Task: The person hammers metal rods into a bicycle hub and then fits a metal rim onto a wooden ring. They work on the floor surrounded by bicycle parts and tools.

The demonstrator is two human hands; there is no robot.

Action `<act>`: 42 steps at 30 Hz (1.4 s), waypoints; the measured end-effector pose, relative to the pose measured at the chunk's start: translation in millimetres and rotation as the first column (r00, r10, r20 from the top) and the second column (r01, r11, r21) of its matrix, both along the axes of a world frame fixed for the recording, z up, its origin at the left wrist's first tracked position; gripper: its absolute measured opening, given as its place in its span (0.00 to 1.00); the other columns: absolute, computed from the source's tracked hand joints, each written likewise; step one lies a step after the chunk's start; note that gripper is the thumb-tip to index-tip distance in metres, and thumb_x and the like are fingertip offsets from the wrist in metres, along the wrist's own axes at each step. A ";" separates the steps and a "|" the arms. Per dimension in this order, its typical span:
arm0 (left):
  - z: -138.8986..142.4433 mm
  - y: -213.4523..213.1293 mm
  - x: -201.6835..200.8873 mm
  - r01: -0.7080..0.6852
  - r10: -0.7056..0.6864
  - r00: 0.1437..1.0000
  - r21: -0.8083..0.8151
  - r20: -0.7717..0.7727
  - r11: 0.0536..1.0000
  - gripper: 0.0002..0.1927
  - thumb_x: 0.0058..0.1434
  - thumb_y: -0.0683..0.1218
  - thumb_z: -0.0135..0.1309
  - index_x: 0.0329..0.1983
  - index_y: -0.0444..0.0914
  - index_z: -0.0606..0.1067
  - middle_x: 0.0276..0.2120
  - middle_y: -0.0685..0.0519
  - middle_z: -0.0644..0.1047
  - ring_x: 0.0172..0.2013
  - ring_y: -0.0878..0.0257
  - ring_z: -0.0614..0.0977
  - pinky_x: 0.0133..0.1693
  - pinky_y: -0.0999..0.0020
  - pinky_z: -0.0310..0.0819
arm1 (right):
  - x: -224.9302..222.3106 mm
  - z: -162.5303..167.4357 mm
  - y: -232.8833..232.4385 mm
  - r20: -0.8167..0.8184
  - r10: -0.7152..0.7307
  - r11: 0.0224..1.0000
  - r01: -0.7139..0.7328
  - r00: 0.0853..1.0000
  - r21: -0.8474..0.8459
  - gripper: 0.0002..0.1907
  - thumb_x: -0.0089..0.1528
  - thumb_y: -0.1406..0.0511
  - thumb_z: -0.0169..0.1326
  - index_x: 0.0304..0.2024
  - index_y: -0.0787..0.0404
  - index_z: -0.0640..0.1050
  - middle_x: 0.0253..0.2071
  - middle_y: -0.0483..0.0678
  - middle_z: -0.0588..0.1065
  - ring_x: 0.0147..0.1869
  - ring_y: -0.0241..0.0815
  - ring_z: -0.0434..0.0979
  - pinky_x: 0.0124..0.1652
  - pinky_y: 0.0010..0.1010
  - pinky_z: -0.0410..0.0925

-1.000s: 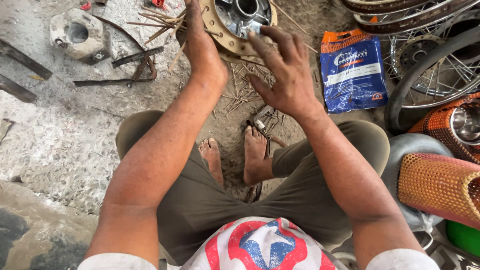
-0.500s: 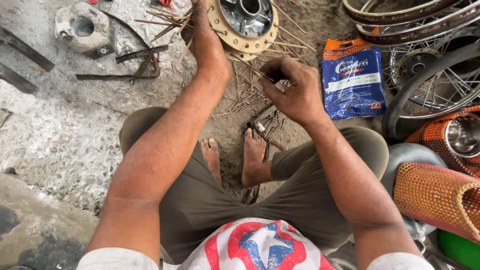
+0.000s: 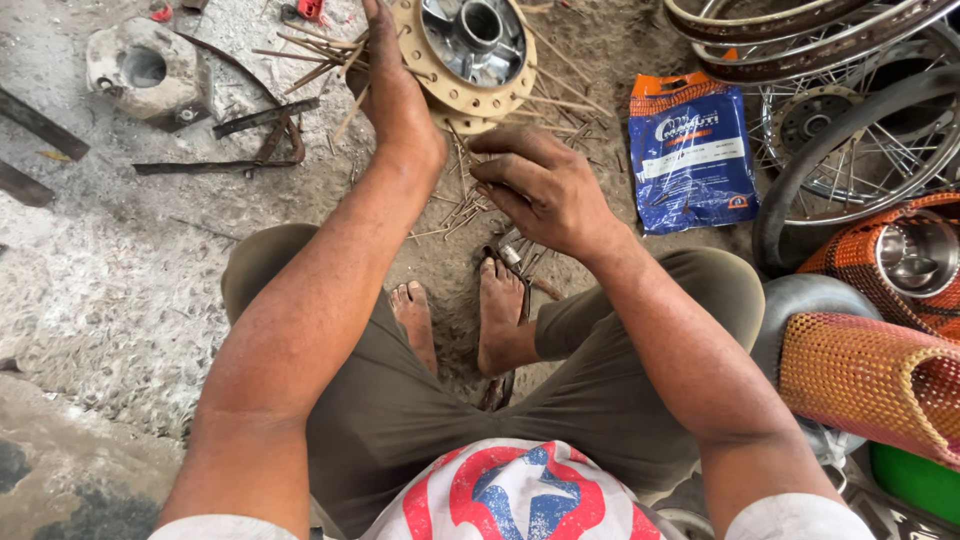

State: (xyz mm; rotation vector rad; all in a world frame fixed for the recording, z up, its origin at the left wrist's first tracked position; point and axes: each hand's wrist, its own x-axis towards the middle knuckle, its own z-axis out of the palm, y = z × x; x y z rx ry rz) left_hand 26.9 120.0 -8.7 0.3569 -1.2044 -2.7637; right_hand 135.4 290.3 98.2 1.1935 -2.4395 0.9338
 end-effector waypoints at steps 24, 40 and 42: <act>5.4 17.6 18.9 0.130 -0.129 0.991 0.059 -0.028 0.990 0.46 0.66 0.71 0.44 0.77 0.37 0.55 0.72 0.43 0.64 0.71 0.51 0.67 0.71 0.54 0.58 | -5.2 -15.5 0.1 -0.090 -0.265 0.961 0.256 0.960 -0.101 0.10 0.67 0.69 0.64 0.47 0.64 0.76 0.42 0.51 0.77 0.42 0.41 0.81 0.40 0.32 0.76; 34.2 27.8 -2.6 0.024 -0.016 0.998 0.140 -0.058 0.990 0.51 0.63 0.74 0.41 0.79 0.43 0.44 0.75 0.42 0.54 0.74 0.47 0.58 0.73 0.50 0.51 | -36.0 -74.2 -19.6 0.416 -0.413 0.751 0.562 0.810 -0.347 0.15 0.65 0.75 0.58 0.47 0.66 0.65 0.34 0.50 0.77 0.37 0.40 0.85 0.35 0.32 0.76; 32.4 29.2 -1.0 0.026 -0.022 0.999 0.115 -0.034 0.993 0.52 0.62 0.75 0.41 0.79 0.41 0.45 0.74 0.41 0.55 0.74 0.47 0.58 0.72 0.50 0.51 | -35.7 -77.4 -22.5 0.544 -0.407 0.701 0.633 0.734 -0.329 0.14 0.65 0.75 0.56 0.47 0.66 0.64 0.34 0.48 0.78 0.35 0.39 0.84 0.34 0.31 0.77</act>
